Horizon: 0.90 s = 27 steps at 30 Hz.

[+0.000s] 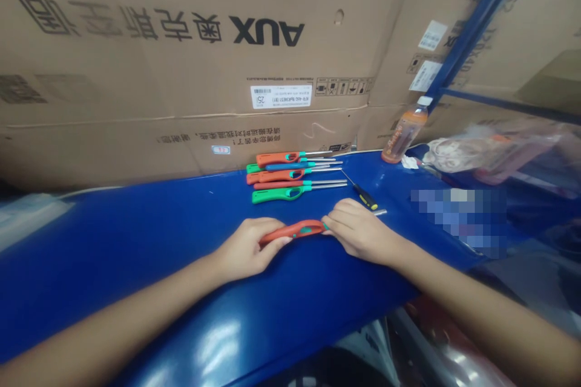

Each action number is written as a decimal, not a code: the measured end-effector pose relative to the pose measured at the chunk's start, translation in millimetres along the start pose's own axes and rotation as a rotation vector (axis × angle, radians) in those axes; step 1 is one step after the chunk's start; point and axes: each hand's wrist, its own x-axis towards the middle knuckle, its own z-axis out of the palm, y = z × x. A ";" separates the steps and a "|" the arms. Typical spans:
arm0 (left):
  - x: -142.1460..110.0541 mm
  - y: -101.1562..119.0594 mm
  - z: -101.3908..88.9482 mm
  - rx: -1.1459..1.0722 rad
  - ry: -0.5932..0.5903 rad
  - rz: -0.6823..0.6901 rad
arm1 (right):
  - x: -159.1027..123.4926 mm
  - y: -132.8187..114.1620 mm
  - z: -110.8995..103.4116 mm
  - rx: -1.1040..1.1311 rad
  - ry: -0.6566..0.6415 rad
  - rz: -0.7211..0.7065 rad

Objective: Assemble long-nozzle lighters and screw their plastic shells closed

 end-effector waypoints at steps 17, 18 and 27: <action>-0.6 -19.9 -1.1 0.236 0.033 0.035 | -23.2 14.9 23.5 0.403 0.080 0.327; -0.2 -21.4 -0.9 0.242 0.049 0.033 | -24.2 16.1 24.1 0.410 0.081 0.335; -4.6 -28.4 -5.2 0.224 0.082 0.015 | -25.7 17.3 29.8 0.453 0.083 0.416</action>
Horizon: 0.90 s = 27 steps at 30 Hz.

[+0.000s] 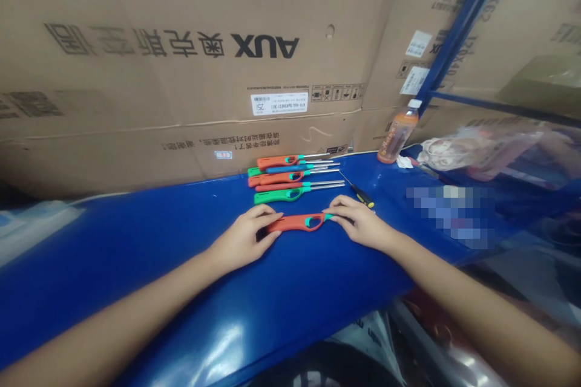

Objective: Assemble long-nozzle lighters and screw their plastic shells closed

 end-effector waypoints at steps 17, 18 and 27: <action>1.1 2.9 4.6 -0.107 0.037 -0.072 | 1.7 0.5 -1.8 -0.006 -0.016 0.001; 1.5 3.0 4.1 -0.098 0.031 -0.076 | 1.7 -0.8 -3.0 -0.020 -0.008 0.002; 17.1 -19.6 -65.2 0.180 -0.034 -0.071 | 7.4 25.8 -44.6 -0.519 0.068 0.522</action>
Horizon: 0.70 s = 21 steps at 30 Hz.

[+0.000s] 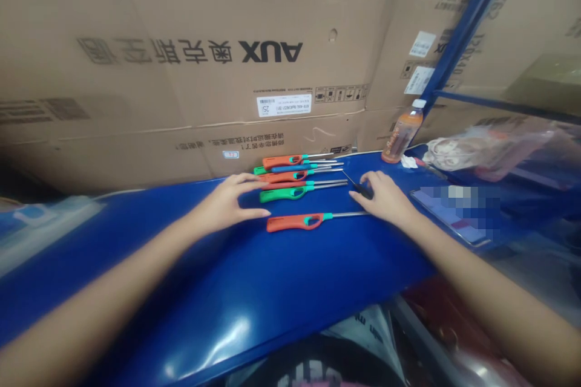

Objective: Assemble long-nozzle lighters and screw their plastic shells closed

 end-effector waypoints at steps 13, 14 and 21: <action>-9.3 -91.6 -47.9 0.077 -0.105 -0.435 | 67.0 -30.2 -53.6 0.461 0.367 0.183; -9.5 -93.0 -46.0 0.072 -0.096 -0.436 | 70.2 -41.9 -54.2 0.613 0.381 0.173; -12.9 -94.8 -26.7 -0.017 -0.030 -0.377 | 56.7 -102.2 -15.4 1.472 0.145 0.210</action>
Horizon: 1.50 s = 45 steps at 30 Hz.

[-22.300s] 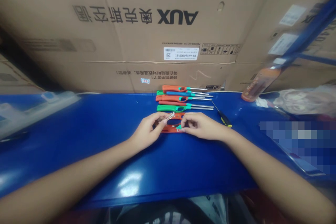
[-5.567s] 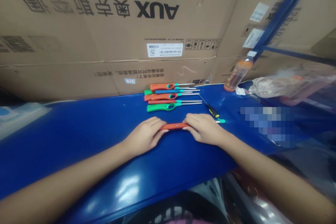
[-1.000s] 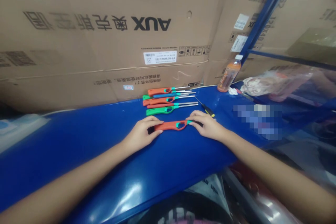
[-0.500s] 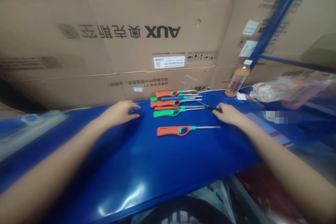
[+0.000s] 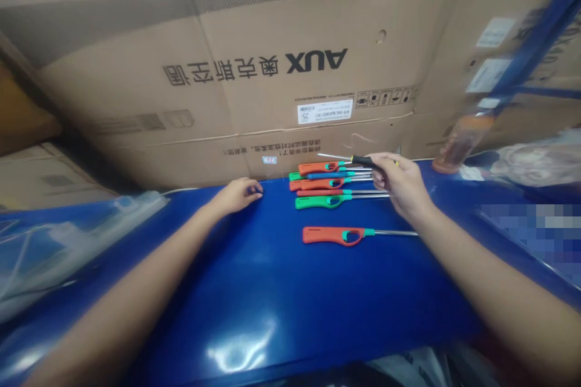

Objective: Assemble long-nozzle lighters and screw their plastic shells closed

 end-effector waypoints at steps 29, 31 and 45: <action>-27.0 126.3 49.2 -1.810 0.133 -0.597 | -35.2 43.2 24.0 0.149 -0.247 0.347; -27.1 127.4 49.9 -1.831 0.131 -0.613 | -35.0 44.3 24.1 0.160 -0.255 0.347; -28.8 129.8 52.1 -1.909 0.157 -0.637 | -35.8 41.4 24.2 0.198 -0.271 0.340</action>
